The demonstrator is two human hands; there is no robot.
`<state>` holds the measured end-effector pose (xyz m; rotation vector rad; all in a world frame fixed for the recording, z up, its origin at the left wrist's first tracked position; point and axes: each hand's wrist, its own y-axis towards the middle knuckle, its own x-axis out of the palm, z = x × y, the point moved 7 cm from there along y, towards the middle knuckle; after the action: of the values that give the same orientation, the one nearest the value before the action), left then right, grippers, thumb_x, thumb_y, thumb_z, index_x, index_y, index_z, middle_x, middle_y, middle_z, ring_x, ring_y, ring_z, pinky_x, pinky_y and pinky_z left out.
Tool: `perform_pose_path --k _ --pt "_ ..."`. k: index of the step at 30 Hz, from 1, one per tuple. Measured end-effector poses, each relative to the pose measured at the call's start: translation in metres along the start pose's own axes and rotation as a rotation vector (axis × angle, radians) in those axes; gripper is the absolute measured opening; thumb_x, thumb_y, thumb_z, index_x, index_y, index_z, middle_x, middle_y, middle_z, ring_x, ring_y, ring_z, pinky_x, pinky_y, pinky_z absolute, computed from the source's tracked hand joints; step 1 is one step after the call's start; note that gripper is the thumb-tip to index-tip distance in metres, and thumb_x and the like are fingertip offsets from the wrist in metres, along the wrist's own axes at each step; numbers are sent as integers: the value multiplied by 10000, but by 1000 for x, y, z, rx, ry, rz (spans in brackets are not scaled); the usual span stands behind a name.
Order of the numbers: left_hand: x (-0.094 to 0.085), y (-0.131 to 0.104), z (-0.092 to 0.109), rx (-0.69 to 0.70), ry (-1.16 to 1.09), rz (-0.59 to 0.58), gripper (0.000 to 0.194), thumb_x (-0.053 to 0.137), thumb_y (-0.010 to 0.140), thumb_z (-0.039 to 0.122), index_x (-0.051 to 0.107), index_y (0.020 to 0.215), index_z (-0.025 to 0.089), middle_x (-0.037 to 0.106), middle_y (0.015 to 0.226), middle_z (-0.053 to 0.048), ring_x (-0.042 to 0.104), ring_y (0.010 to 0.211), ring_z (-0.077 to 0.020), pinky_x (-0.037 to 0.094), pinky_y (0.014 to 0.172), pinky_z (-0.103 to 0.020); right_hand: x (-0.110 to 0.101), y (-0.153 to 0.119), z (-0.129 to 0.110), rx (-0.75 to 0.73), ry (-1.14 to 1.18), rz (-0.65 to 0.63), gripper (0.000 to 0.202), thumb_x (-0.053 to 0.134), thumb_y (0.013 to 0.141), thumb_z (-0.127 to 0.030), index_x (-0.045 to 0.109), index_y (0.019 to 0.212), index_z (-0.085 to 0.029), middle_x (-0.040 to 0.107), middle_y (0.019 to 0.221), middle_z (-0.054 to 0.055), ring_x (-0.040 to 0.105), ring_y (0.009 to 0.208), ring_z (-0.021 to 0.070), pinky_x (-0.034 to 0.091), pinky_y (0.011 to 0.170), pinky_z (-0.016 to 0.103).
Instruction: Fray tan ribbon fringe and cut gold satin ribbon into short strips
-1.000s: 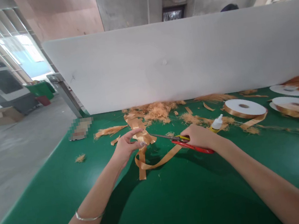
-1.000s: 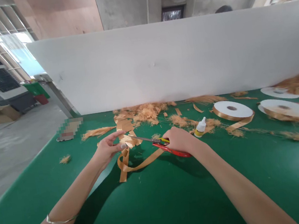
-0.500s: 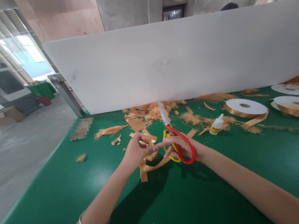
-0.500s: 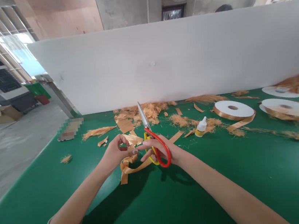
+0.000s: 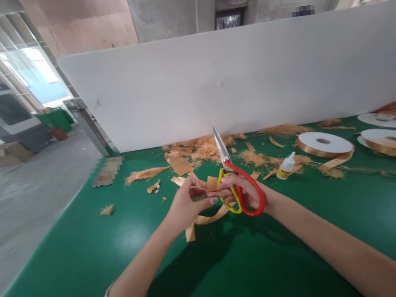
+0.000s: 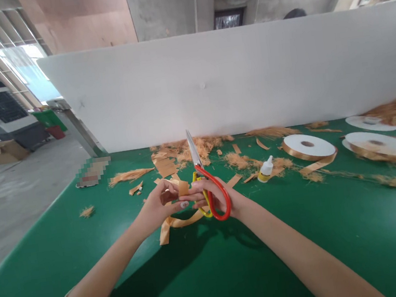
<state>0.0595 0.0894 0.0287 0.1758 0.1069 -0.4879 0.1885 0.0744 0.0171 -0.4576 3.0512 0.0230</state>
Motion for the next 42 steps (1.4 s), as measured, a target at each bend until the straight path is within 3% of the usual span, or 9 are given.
perform_pose_path --k 5,8,12,16,21,25,28,35,42 --pt "1 -3 -1 19 197 47 127 648 683 180 522 671 161 599 706 -7 607 733 -155 482 689 -288 -16 2 2 33 116 32 333 518 880 -335 523 1158 -151 553 1144 84 572 963 191 494 803 396" --pt "0 -4 4 53 308 90 71 652 690 206 592 689 168 648 735 -21 618 753 -174 492 700 -297 -20 2 4 39 173 47 261 488 876 -389 566 930 -146 611 1053 107 614 918 209 515 735 346" --pt "2 -6 11 97 369 103 77 676 682 226 632 727 181 688 789 -33 628 794 -192 491 761 -328 -17 2 4 34 209 50 272 492 836 -433 463 711 -192 664 913 126 647 871 237 528 655 323" --pt "2 -6 11 83 300 97 63 637 695 167 686 730 185 713 807 -45 651 784 -198 518 765 -337 -14 0 -1 15 197 61 257 525 804 -441 468 736 -200 667 846 108 649 850 229 524 671 325" --pt "-3 0 -7 -30 118 70 98 668 667 179 716 752 173 728 789 -48 675 770 -208 557 747 -347 -27 -2 -11 -32 123 106 267 630 740 -421 492 746 -194 612 759 52 603 741 179 483 670 299" --pt "-19 5 -14 -15 102 124 126 676 673 212 708 789 177 721 846 -48 673 799 -204 558 756 -341 -53 -3 -18 -75 -189 232 357 699 666 -414 416 706 -198 438 662 -36 450 581 105 399 574 261" --pt "-29 7 -14 -17 181 156 163 679 684 256 706 831 190 716 873 -49 671 800 -209 551 755 -351 -70 -3 -14 26 -481 295 444 699 650 -443 333 761 -219 350 698 -53 396 569 96 347 522 245" --pt "-42 5 -15 -51 283 237 303 688 683 260 661 982 218 701 702 -24 670 719 -215 523 676 -338 -75 -5 -9 27 -816 326 532 670 626 -540 273 811 -237 348 879 -3 415 656 124 367 525 250" --pt "-43 8 -17 -34 283 216 339 667 693 234 633 1031 213 698 752 -31 667 750 -220 512 685 -327 -77 -3 -15 37 -965 216 355 560 727 -550 476 772 -208 491 781 20 449 615 146 337 539 263"
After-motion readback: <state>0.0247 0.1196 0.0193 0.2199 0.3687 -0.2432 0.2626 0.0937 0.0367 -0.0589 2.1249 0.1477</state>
